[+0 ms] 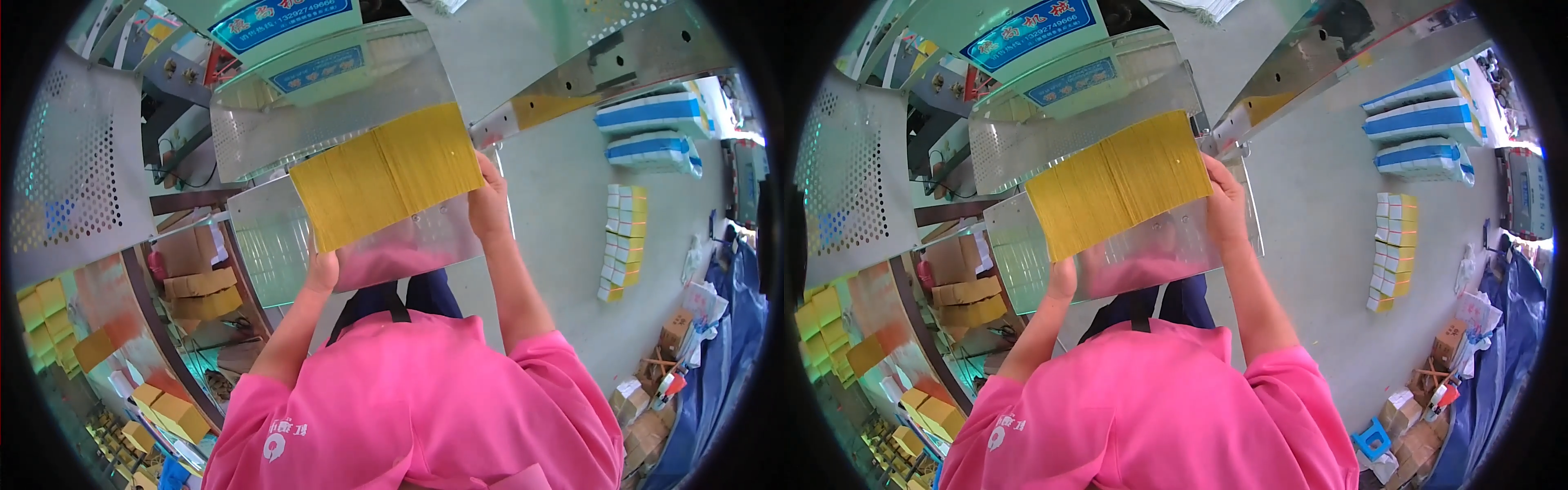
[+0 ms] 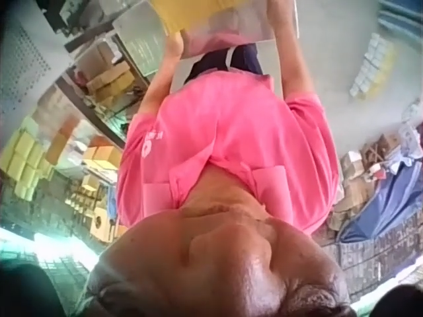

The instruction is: Weighing stacks of yellow paper blocks on a digital scale and then using a bundling machine to secure them with rubber bands.

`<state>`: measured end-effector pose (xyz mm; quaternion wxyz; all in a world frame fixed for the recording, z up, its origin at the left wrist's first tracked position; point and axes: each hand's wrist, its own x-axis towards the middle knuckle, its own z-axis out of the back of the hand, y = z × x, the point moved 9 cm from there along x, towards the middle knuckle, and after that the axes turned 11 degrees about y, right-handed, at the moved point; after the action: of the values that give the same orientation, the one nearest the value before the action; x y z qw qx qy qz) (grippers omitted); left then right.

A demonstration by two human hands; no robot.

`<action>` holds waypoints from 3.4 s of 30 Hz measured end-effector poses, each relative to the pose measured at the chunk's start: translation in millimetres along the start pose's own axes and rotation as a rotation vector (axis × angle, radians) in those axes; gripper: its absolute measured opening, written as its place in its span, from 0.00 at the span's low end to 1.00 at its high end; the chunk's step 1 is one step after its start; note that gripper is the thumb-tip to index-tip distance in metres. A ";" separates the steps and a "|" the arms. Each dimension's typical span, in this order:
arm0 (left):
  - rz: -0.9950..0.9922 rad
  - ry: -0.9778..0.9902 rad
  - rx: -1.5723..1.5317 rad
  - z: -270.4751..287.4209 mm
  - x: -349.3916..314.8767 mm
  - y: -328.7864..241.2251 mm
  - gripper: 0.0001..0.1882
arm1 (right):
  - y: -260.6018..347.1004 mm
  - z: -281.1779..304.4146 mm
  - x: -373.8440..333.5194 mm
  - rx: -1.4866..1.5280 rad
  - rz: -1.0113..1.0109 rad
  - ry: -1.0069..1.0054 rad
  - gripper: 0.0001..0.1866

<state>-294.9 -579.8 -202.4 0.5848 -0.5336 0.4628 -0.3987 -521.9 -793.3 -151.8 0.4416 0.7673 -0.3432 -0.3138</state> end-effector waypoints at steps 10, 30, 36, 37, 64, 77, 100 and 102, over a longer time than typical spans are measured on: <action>-0.065 -0.045 -0.007 -26.5 45.9 -20.9 0.24 | 95.1 19.3 -58.1 -0.829 0.323 -0.456 0.11; -0.055 -0.034 -0.549 -46.4 54.3 -42.7 0.30 | 78.1 -235.1 8.7 -1.610 0.589 0.506 0.31; -0.085 0.044 -0.554 -39.6 58.1 -30.5 0.31 | 117.9 -164.2 -35.2 -1.208 0.687 0.316 0.24; -0.092 0.034 -0.559 -35.4 54.5 -29.9 0.31 | 129.5 -131.7 -53.6 -1.110 0.698 0.189 0.24; 0.626 -0.116 -0.092 16.8 3.4 -45.0 0.41 | 36.7 -1.6 -15.1 -0.945 -0.137 0.117 0.22; 0.318 -0.236 -0.113 19.0 7.7 -35.2 0.33 | 0.4 23.6 -10.8 -0.222 -0.140 0.158 0.19; 0.098 -0.190 -0.635 3.9 118.3 -51.8 0.33 | 3.6 -32.0 73.3 0.065 -0.118 0.162 0.30; 0.091 -0.159 -0.625 4.8 118.8 -55.3 0.32 | -5.4 -24.4 76.1 0.027 -0.172 0.159 0.30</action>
<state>-258.6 -698.9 -161.2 0.4443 -0.6954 0.5393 -0.1679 -458.2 -841.1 -160.1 0.4284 0.8224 -0.2441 -0.2838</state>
